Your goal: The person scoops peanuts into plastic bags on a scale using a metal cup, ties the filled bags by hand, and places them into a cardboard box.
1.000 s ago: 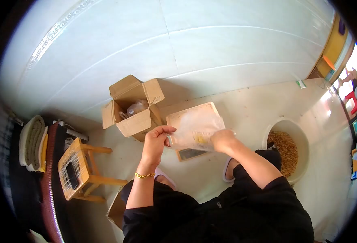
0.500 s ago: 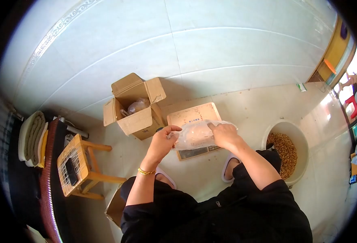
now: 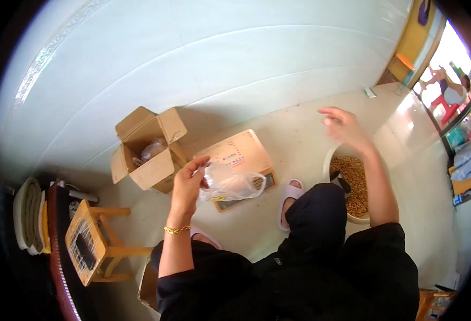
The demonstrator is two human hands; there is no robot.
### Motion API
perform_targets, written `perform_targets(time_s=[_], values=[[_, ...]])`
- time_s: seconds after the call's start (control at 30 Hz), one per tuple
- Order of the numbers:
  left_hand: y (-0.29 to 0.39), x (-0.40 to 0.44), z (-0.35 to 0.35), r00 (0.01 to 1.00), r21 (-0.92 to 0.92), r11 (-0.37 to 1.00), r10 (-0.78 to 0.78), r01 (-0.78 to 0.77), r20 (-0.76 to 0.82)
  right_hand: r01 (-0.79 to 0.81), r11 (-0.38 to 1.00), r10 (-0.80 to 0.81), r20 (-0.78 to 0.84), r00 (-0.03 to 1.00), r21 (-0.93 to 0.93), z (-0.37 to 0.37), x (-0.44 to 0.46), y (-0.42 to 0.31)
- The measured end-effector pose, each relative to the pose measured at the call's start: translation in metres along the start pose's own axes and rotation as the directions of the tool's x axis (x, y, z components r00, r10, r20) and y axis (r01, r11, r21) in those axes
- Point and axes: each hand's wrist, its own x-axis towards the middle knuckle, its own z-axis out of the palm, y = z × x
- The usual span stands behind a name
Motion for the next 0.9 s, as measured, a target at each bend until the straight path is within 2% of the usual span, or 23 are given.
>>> perform_targets(time_s=[0.03,0.07,0.1,0.13,0.17,0.2,0.33,0.37,0.43,0.6,0.67,0.7,0.77,0.83,0.9], values=[[-0.001,0.000,-0.001,1.000,-0.012,1.000,0.001,-0.001,0.001,-0.043,0.998,0.040,-0.068,0.997,-0.053,-0.010,-0.005,0.032],[0.000,-0.002,-0.003,1.000,-0.015,1.000,-0.003,0.003,-0.005,0.003,0.951,-0.044,-0.126,0.991,-0.310,-0.020,-0.015,0.083],[0.001,-0.003,-0.005,1.000,-0.015,1.000,-0.005,0.005,-0.016,0.035,0.838,-0.143,-0.156,0.977,-0.545,-0.023,-0.030,0.120],[0.000,-0.003,-0.005,1.000,-0.013,1.000,-0.006,0.005,-0.017,-0.295,0.709,0.318,-0.083,0.945,-0.640,-0.026,-0.050,0.102],[0.001,-0.004,-0.006,0.999,-0.019,1.000,-0.001,0.000,-0.042,-0.254,0.643,0.313,-0.054,0.948,-0.722,-0.027,-0.064,0.180],[0.002,-0.005,-0.007,0.998,-0.022,1.000,0.005,-0.006,-0.068,-0.264,0.673,0.365,0.000,0.931,-0.691,-0.025,-0.085,0.213],[0.003,-0.003,-0.005,0.998,0.022,1.000,0.004,-0.003,-0.060,-0.489,0.783,0.488,-0.108,0.866,-0.385,0.018,-0.142,0.269],[0.003,-0.002,-0.003,0.999,0.031,1.000,0.002,0.000,-0.053,-0.481,0.787,0.482,-0.102,0.870,-0.385,0.021,-0.143,0.266],[0.001,0.002,0.000,0.998,0.041,0.999,0.001,0.001,-0.057,-0.497,0.711,0.586,0.028,0.810,-0.498,0.032,-0.140,0.251],[0.000,0.003,0.004,0.999,0.057,0.998,0.010,-0.008,-0.046,-0.416,0.714,0.500,-0.006,0.866,-0.563,0.045,-0.116,0.295],[0.000,0.003,0.003,0.999,0.050,0.999,0.018,-0.016,-0.030,-0.528,0.664,0.632,0.020,0.775,-0.529,0.043,-0.106,0.311],[0.001,0.003,0.003,0.999,0.045,0.999,0.019,-0.017,-0.037,-0.521,0.665,0.628,0.023,0.778,-0.535,0.044,-0.103,0.288],[0.006,0.000,0.004,1.000,0.051,0.999,0.018,-0.016,-0.026,-0.686,0.593,0.719,-0.105,0.687,-0.421,0.046,-0.102,0.242],[0.007,-0.002,0.004,1.000,0.050,0.999,0.013,-0.012,-0.025,-0.663,0.595,0.691,-0.131,0.711,-0.454,0.035,-0.098,0.264],[0.008,-0.003,0.004,1.000,0.053,0.999,0.008,-0.007,-0.020,-0.643,0.595,0.664,-0.156,0.732,-0.483,0.030,-0.094,0.250]])
